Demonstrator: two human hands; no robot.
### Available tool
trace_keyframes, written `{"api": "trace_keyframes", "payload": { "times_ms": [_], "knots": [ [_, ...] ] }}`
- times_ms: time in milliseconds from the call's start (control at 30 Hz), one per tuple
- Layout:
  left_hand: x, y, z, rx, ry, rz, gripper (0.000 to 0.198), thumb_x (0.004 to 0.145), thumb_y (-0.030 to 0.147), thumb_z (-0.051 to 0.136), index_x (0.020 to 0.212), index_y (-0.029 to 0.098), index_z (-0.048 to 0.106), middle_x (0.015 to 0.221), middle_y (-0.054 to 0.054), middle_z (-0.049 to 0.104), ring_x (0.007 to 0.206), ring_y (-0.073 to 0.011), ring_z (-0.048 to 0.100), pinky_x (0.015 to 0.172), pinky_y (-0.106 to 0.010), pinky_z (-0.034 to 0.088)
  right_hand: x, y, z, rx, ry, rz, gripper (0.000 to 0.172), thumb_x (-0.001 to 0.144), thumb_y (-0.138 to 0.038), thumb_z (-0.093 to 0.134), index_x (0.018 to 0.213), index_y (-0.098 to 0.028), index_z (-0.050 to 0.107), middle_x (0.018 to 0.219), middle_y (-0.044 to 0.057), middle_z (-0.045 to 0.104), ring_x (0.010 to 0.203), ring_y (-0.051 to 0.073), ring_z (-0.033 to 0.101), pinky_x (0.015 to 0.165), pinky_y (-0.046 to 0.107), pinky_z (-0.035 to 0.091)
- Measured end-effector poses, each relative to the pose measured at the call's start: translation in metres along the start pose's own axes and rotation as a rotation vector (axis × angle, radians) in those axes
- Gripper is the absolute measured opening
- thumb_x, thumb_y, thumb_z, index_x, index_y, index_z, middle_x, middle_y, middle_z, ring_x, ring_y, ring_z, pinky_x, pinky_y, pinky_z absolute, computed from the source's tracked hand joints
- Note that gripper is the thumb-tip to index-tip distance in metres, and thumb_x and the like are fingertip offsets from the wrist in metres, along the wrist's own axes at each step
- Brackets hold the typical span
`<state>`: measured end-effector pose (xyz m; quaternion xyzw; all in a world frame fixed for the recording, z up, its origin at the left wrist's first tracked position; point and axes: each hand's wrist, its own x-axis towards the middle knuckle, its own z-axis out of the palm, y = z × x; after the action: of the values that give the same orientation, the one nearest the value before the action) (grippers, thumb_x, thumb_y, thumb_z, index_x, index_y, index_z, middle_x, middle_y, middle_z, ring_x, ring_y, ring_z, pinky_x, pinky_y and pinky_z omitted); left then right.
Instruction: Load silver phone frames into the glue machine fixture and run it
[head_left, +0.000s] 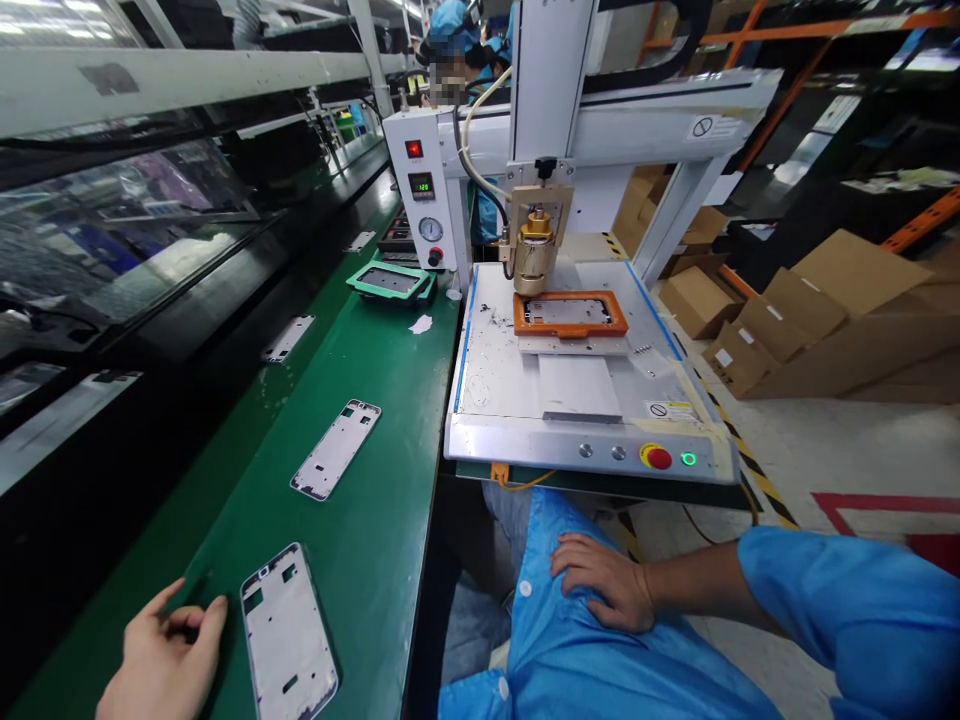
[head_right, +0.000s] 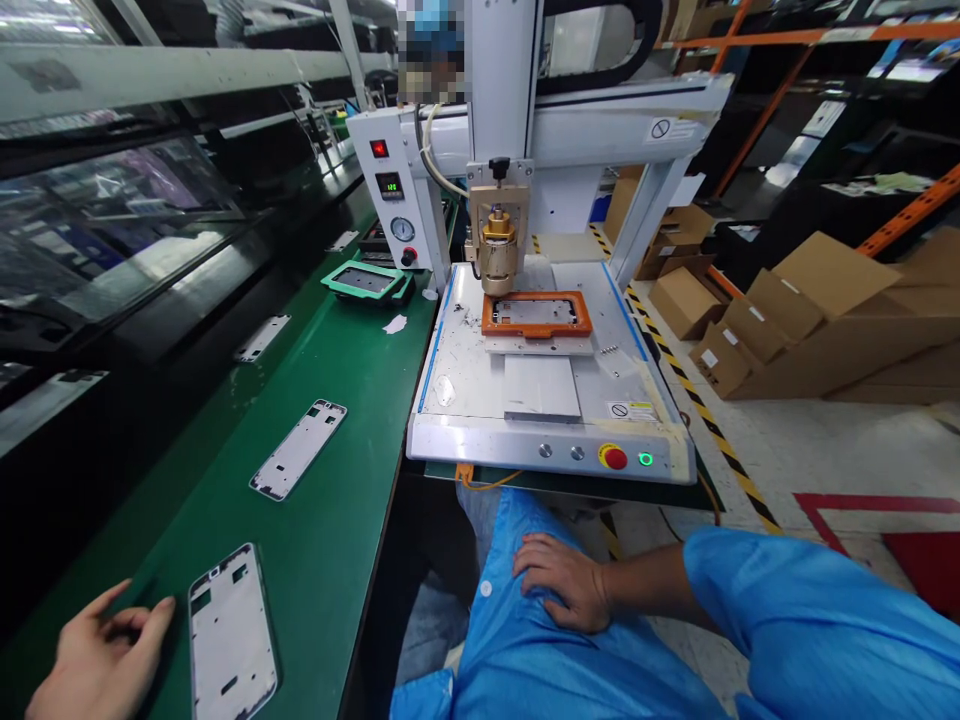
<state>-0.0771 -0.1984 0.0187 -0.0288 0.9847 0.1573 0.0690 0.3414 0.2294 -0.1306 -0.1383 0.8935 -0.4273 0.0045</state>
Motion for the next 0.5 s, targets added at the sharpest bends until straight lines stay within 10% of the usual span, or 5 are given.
{"api": "trace_keyframes", "payload": {
  "times_ms": [500],
  "knots": [
    [-0.011, 0.017, -0.009, 0.006, -0.001, -0.03, 0.068, 0.079, 0.074, 0.05, 0.129, 0.029, 0.05, 0.099, -0.003, 0.07, 0.084, -0.0298, 0.071, 0.065, -0.04, 0.05, 0.02, -0.013, -0.005, 0.002, -0.079, -0.034, 0.069, 0.074, -0.032, 0.051, 0.137, -0.06, 0.048, 0.128, 0.0, 0.068, 0.118, 0.035, 0.068, 0.106, 0.068, 0.048]
  ]
}}
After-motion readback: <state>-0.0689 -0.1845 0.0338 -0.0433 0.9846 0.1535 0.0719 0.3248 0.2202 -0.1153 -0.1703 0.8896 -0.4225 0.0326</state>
